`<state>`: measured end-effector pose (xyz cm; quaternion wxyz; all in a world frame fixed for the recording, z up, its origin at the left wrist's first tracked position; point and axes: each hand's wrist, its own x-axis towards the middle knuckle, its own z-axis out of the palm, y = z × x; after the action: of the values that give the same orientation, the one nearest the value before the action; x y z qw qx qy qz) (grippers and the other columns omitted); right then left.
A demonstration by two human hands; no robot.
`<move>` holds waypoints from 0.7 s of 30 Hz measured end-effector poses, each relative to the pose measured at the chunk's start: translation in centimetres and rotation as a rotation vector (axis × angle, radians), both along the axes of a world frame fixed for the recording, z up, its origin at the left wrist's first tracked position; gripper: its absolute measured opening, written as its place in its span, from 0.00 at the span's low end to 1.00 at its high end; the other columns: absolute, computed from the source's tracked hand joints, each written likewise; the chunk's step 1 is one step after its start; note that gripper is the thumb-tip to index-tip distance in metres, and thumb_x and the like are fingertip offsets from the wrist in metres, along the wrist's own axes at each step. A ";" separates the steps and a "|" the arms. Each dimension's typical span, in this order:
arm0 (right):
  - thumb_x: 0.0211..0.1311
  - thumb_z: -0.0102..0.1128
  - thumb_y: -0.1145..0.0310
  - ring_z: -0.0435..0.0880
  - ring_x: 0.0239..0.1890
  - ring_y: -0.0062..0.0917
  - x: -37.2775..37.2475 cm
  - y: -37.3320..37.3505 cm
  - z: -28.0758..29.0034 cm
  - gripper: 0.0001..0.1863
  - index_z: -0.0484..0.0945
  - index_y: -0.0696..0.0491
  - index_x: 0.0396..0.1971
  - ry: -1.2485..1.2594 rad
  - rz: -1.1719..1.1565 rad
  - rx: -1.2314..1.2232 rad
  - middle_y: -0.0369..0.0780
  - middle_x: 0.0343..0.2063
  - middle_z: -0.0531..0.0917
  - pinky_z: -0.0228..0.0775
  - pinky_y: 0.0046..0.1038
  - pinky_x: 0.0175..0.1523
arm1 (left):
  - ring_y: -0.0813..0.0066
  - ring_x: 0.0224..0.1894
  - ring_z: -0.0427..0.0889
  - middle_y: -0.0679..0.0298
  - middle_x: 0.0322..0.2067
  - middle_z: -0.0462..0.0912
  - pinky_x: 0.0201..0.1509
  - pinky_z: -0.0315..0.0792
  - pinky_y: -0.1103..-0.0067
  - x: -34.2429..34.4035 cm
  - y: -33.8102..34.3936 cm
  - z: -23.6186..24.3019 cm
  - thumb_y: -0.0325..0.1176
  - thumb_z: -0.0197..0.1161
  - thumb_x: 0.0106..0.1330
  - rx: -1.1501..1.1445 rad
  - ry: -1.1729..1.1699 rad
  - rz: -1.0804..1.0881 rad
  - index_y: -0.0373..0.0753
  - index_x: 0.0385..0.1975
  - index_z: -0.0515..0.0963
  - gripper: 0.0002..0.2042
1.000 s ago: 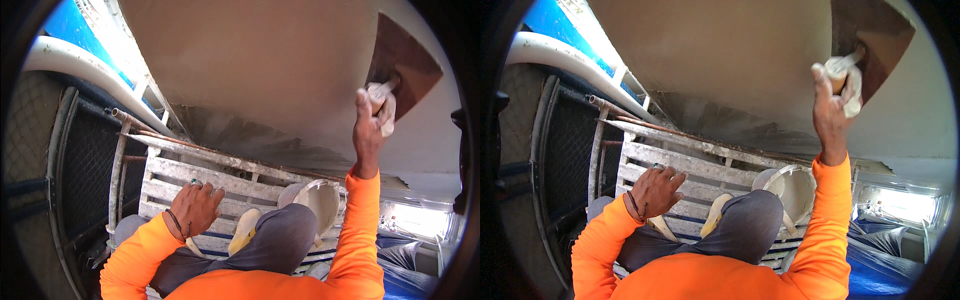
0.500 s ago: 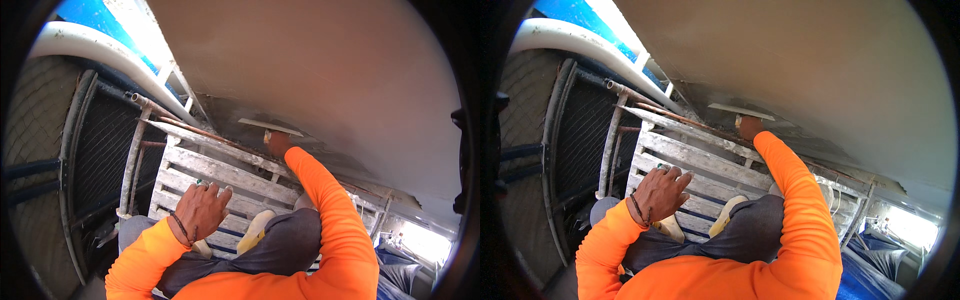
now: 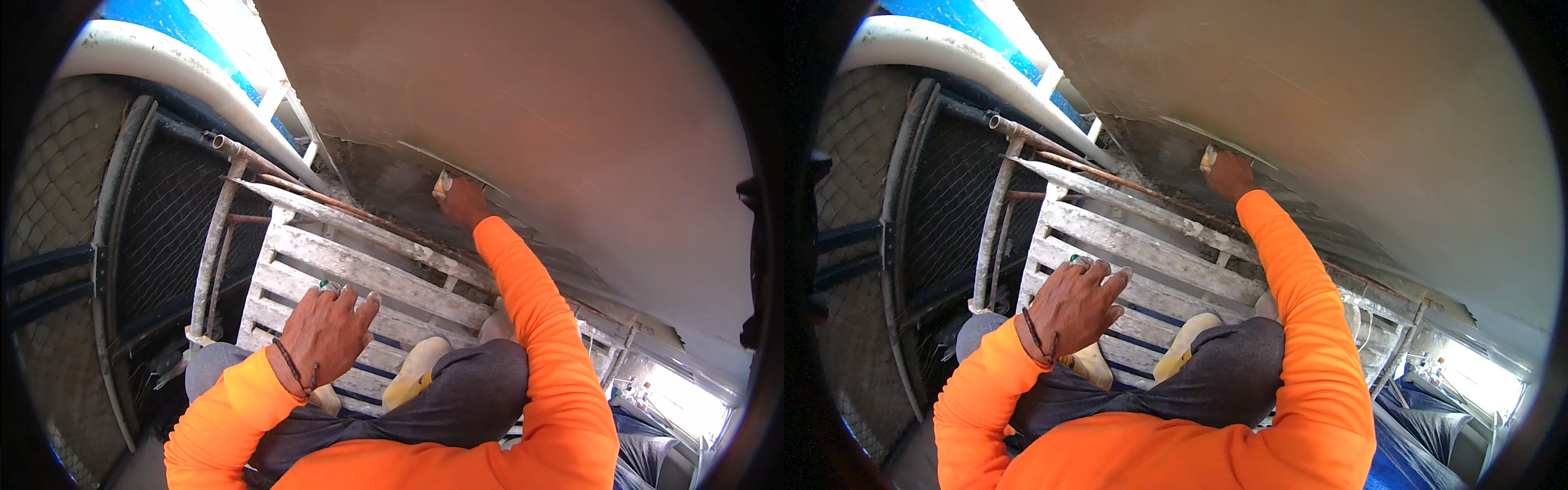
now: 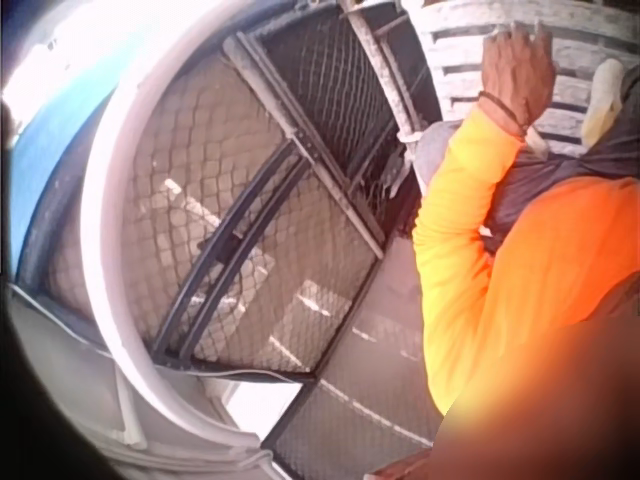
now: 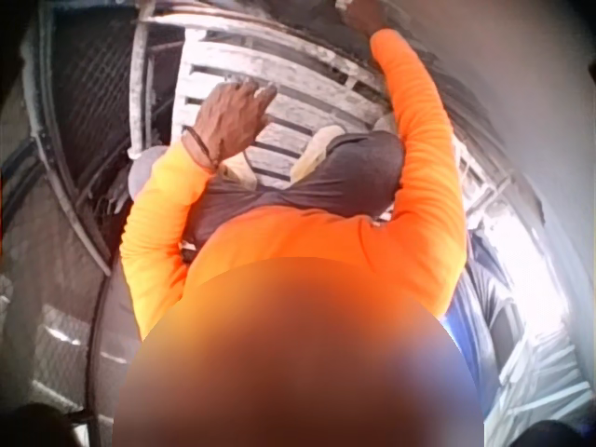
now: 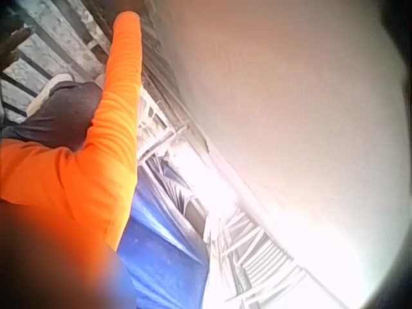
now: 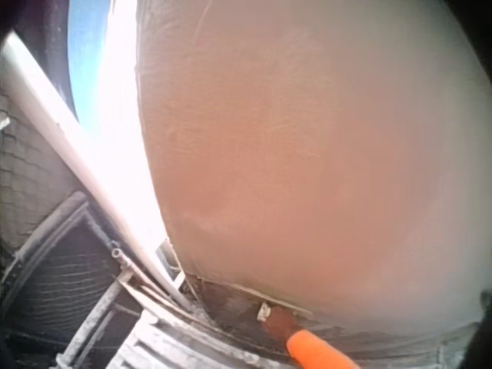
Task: The person scoops plaster from a bucket onto a hawk and applies it to the ceiling with a trowel, smoothing the surface in repeated strokes. The person works while standing on a scaffold, repeatedly loading the trowel and spreading the plaster across the ceiling area.
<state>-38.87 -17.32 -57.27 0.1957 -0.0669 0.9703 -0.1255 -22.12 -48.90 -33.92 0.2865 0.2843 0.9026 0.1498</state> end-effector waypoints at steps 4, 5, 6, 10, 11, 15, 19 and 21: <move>0.66 0.64 0.53 0.86 0.44 0.53 -0.1 -0.5 4.3 0.22 0.82 0.57 0.45 0.165 0.044 -0.075 0.54 0.39 0.87 0.77 0.51 0.51 | 0.52 0.49 0.83 0.49 0.50 0.82 0.54 0.74 0.62 0.2 -0.1 -0.2 0.40 0.67 0.66 0.025 0.028 -0.001 0.36 0.60 0.77 0.24; 0.66 0.65 0.52 0.85 0.44 0.54 -0.3 -0.3 5.7 0.22 0.82 0.58 0.45 0.135 0.057 -0.112 0.54 0.38 0.87 0.76 0.51 0.51 | 0.51 0.49 0.84 0.49 0.50 0.82 0.54 0.74 0.62 0.4 -0.2 -0.2 0.39 0.67 0.66 0.032 0.044 0.001 0.36 0.60 0.77 0.24; 0.66 0.65 0.52 0.85 0.44 0.54 -0.4 -0.2 7.2 0.22 0.82 0.58 0.45 0.108 0.070 -0.149 0.55 0.37 0.87 0.76 0.52 0.51 | 0.51 0.49 0.84 0.48 0.50 0.83 0.54 0.75 0.61 0.5 -0.3 -0.3 0.39 0.67 0.66 0.052 0.087 0.005 0.36 0.60 0.77 0.24; 0.67 0.64 0.53 0.84 0.40 0.54 -0.7 -0.9 13.6 0.20 0.81 0.58 0.41 0.172 0.097 -0.215 0.54 0.33 0.86 0.75 0.50 0.47 | 0.54 0.42 0.84 0.54 0.39 0.82 0.48 0.73 0.61 1.0 -0.4 -0.5 0.40 0.67 0.64 0.145 0.194 -0.016 0.40 0.53 0.78 0.20; 0.67 0.64 0.54 0.84 0.38 0.53 -0.5 -1.2 15.1 0.19 0.80 0.58 0.38 0.212 0.094 -0.235 0.53 0.31 0.85 0.75 0.48 0.45 | 0.54 0.42 0.84 0.54 0.39 0.82 0.48 0.73 0.61 1.2 -0.4 -0.6 0.41 0.67 0.64 0.144 0.195 -0.024 0.40 0.52 0.78 0.19; 0.67 0.64 0.51 0.85 0.39 0.55 -0.9 -2.6 21.9 0.21 0.81 0.57 0.41 0.278 0.103 -0.305 0.54 0.33 0.86 0.77 0.47 0.45 | 0.54 0.43 0.85 0.54 0.40 0.83 0.48 0.74 0.61 1.4 -0.3 -0.8 0.42 0.68 0.65 0.102 0.171 -0.043 0.40 0.52 0.78 0.20; 0.67 0.65 0.53 0.84 0.37 0.52 -0.4 -3.7 29.6 0.20 0.81 0.58 0.39 0.288 0.060 -0.346 0.53 0.32 0.86 0.76 0.44 0.43 | 0.54 0.44 0.85 0.53 0.40 0.83 0.48 0.74 0.61 1.4 -0.3 -1.1 0.43 0.67 0.65 0.136 0.203 -0.038 0.40 0.51 0.78 0.19; 0.68 0.65 0.54 0.83 0.35 0.51 -0.4 -3.8 33.7 0.19 0.80 0.58 0.38 0.358 0.105 -0.334 0.52 0.31 0.86 0.75 0.43 0.43 | 0.52 0.43 0.85 0.53 0.40 0.82 0.48 0.74 0.60 1.3 -0.3 -1.2 0.44 0.67 0.65 0.150 0.231 -0.059 0.41 0.50 0.78 0.19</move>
<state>-39.25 -21.16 -23.61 0.0130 -0.1697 0.9505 -0.2598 -20.78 -49.24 -35.10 0.1628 0.3467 0.9071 0.1746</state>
